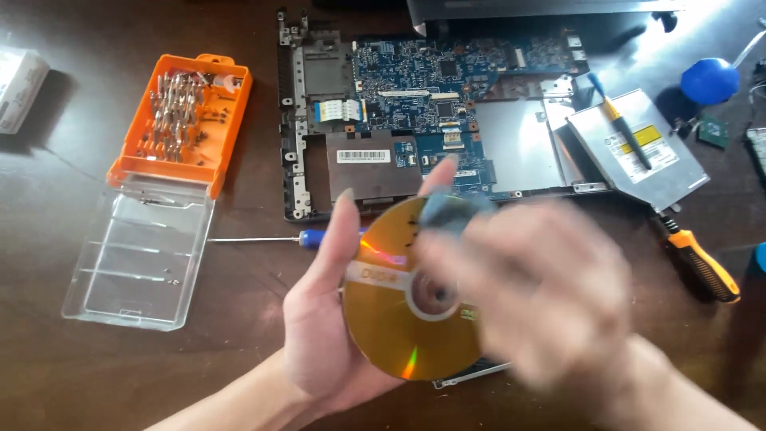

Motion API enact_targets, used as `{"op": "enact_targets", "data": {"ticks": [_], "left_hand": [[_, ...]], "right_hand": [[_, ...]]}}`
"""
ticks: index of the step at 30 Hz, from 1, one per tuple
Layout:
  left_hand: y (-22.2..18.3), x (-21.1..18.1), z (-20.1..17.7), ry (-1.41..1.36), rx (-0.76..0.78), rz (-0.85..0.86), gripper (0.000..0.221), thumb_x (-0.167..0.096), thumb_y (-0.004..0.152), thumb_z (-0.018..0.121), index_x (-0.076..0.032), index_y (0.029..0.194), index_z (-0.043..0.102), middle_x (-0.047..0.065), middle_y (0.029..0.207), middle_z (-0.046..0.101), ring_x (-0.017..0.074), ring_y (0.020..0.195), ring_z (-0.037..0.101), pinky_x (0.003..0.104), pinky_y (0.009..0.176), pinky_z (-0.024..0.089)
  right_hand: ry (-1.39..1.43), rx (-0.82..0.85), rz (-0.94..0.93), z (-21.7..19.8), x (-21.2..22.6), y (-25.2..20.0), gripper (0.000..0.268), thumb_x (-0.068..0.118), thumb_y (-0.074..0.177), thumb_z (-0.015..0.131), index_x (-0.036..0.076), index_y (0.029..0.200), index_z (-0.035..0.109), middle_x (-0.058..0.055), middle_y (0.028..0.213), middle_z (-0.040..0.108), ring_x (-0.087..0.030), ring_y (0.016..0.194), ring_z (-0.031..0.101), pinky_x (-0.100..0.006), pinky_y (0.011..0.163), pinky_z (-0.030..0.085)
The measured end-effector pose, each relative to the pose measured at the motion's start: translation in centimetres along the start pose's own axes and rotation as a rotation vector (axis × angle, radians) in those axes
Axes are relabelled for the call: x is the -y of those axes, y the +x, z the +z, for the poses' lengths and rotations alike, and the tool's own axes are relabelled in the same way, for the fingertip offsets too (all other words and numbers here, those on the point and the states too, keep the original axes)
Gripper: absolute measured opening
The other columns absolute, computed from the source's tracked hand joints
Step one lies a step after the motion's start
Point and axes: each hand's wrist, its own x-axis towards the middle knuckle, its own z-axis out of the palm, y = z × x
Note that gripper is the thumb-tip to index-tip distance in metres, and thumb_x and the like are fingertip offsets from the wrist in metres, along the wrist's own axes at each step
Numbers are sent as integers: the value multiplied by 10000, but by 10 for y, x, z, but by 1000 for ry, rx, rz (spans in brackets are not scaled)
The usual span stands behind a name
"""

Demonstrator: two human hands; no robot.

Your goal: Cleaning a DVD disc with a cloth and inserting it into a laptop's internal optical drive tray.

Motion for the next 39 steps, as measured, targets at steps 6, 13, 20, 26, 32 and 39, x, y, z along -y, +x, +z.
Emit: {"op": "enact_targets", "data": {"ticks": [6, 13, 20, 26, 32, 39], "left_hand": [[1, -4, 4, 34, 28, 6, 755, -554, 1000, 424, -201, 1654, 286, 276, 1594, 368, 450, 1396, 418, 562, 1206, 297], [-3, 11, -7, -151, 52, -73, 741, -381, 1091, 468, -169, 1757, 224, 208, 1456, 537, 285, 1238, 628, 398, 1129, 436], [2, 8, -2, 74, 24, -74, 777, -588, 1014, 394, -217, 1678, 238, 267, 1611, 350, 348, 1423, 426, 527, 1178, 320], [3, 19, -10, -143, 36, -81, 714, -396, 1097, 467, -112, 1721, 267, 210, 1392, 580, 274, 1220, 634, 361, 1093, 447], [3, 28, -9, 82, -221, -60, 587, -503, 1061, 393, -15, 1299, 614, 209, 1211, 668, 331, 1090, 643, 533, 969, 499], [1, 22, -3, 33, 9, -82, 739, -519, 1067, 325, -138, 1696, 249, 190, 1539, 424, 297, 1420, 442, 439, 1241, 313]], "right_hand": [[199, 166, -73, 4, 4, -14, 293, 112, 1065, 428, 30, 1164, 691, -142, 1103, 613, -263, 935, 655, -450, 858, 573], [223, 535, 260, 27, 29, -80, 521, 251, 1022, 308, 232, 1473, 570, -65, 1426, 570, -190, 1361, 497, -413, 1166, 306], [-100, 165, -88, -6, 4, -8, 290, 64, 995, 434, -5, 1121, 686, -155, 1051, 692, -301, 934, 686, -444, 848, 590], [-103, 262, -157, 11, 20, -4, 218, 118, 1070, 384, 79, 1046, 597, -73, 853, 533, -237, 695, 499, -417, 662, 445], [-272, 129, 69, -5, -4, -3, 75, 17, 1032, 605, 68, 993, 642, -36, 800, 651, -258, 689, 507, -419, 800, 279], [109, 168, -98, -4, 3, -1, 331, 89, 1028, 373, 94, 1031, 704, -39, 865, 631, -252, 745, 558, -415, 716, 394]]}}
